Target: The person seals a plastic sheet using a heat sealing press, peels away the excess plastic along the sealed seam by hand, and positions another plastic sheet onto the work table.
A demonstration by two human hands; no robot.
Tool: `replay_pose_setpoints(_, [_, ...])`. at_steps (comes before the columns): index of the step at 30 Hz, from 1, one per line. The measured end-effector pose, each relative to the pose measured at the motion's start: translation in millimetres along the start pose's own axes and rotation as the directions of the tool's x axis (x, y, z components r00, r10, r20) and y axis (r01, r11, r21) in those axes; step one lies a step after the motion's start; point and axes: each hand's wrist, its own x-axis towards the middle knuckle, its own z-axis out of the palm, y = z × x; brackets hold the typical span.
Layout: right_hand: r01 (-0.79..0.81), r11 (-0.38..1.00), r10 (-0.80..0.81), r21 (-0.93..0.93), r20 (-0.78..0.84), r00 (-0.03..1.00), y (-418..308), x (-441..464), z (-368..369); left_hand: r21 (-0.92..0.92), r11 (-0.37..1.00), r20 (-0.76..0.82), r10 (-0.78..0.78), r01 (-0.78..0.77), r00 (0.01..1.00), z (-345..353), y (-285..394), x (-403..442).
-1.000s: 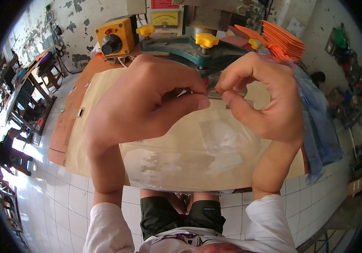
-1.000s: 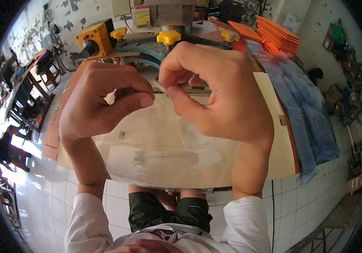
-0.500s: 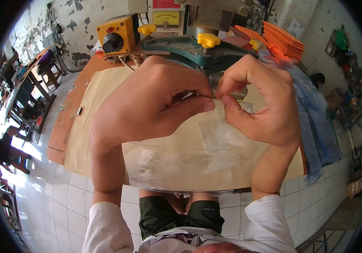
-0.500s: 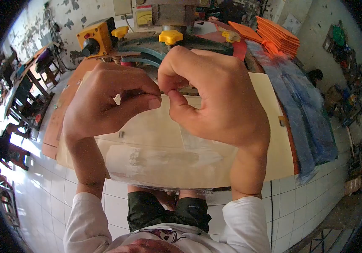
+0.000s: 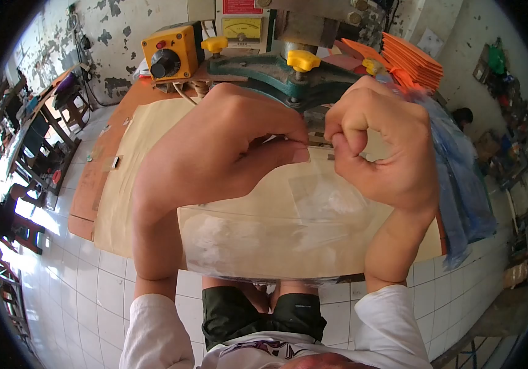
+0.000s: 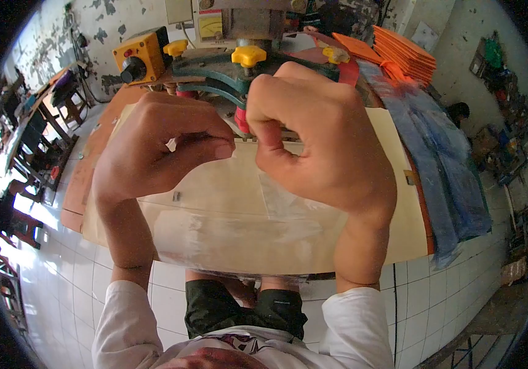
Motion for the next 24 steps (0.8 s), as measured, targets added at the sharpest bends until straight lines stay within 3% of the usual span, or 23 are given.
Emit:
replay_pose_setpoints(4, [-0.033, 0.999, 0.033, 0.009, 0.0, 0.999, 3, -2, -4, -0.023, 0.999, 0.0, -0.027, 0.027, 1.0, -1, 1, -1])
replay_pose_setpoints(9, [-0.069, 0.984, 0.07, 0.163, -0.001, 0.998, 0, -1, 1, -0.014, 1.0, 0.007, -0.025, 0.025, 1.0, -1, 1, -1])
replay_pose_setpoints(24, [-0.023, 0.997, 0.022, 0.077, 0.02, 1.0, -3, 0, 10, -0.009, 1.0, 0.012, 0.014, -0.014, 1.0, 2, -1, 1])
